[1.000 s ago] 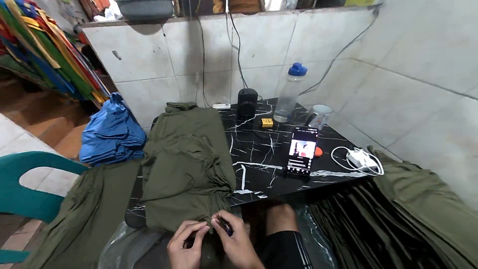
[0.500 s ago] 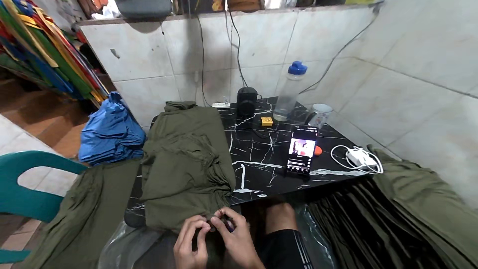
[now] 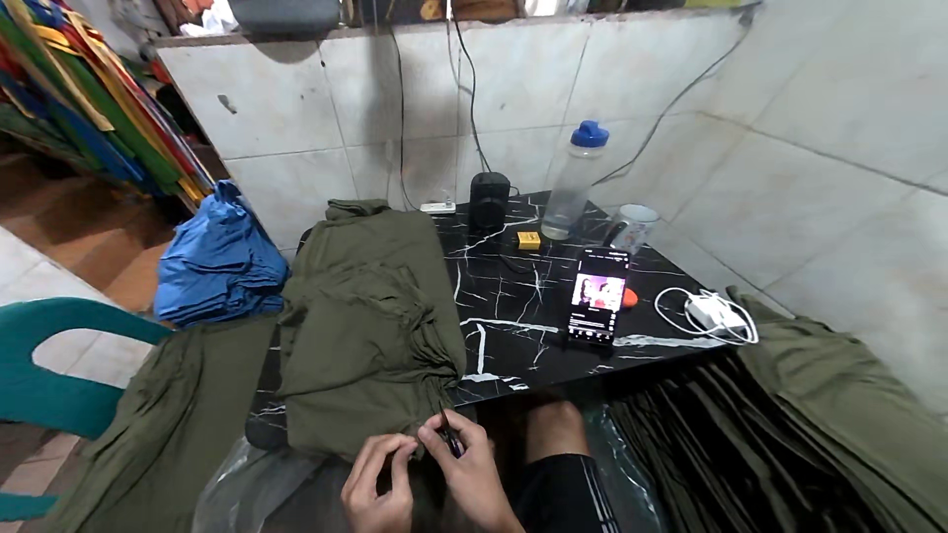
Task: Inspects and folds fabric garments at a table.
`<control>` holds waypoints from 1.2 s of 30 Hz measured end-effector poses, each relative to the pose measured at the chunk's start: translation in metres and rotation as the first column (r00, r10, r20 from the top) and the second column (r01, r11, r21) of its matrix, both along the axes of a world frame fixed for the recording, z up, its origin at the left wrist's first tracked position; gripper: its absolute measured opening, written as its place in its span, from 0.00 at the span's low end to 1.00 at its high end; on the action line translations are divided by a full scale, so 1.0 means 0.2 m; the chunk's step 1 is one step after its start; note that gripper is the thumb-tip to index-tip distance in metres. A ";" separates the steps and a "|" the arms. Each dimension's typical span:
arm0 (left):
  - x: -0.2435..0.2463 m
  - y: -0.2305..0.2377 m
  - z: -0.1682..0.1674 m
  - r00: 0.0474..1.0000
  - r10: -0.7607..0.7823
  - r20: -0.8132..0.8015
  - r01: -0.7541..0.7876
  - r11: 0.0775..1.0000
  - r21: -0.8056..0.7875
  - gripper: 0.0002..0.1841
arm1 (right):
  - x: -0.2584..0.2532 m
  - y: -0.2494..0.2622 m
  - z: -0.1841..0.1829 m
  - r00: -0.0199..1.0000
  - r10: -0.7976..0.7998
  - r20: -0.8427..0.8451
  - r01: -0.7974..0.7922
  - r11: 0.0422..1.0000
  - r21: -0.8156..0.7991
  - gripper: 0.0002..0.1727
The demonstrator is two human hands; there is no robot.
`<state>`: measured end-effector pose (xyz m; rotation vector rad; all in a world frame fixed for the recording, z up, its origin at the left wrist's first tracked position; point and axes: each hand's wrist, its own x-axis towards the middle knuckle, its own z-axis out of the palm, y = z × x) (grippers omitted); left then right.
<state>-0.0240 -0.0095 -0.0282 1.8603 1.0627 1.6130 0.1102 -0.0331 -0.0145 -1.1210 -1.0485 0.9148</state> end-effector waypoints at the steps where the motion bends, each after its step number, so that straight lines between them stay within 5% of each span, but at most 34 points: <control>1: -0.01 0.00 0.00 1.000 -0.011 0.011 0.011 1.000 -0.022 0.02 | 0.00 0.00 0.00 1.000 -0.006 0.011 0.006 1.000 -0.006 0.07; 8: -0.03 0.00 -0.02 0.998 -0.028 0.049 0.034 0.991 -0.126 0.05 | -0.01 0.00 -0.01 1.000 -0.014 0.023 0.014 1.000 -0.019 0.07; 16: -0.01 0.02 -0.03 0.997 -0.048 0.055 0.052 0.997 -0.058 0.02 | -0.01 0.00 -0.01 0.994 0.003 0.112 0.001 0.999 -0.038 0.11; 23: 0.07 -0.05 0.03 0.940 -0.039 0.339 0.092 0.986 -0.139 0.04 | -0.02 0.00 -0.02 0.941 -0.088 0.327 0.070 0.995 0.067 0.08; 28: 0.01 0.01 0.01 0.991 -0.003 0.132 0.005 1.000 -0.009 0.02 | 0.06 -0.02 0.01 0.787 -0.201 0.583 0.133 0.979 0.157 0.22; 36: 0.00 0.00 0.05 0.998 0.029 -0.048 -0.025 0.996 0.082 0.05 | 0.09 -0.03 0.01 0.546 -0.225 0.807 -0.007 0.962 0.272 0.18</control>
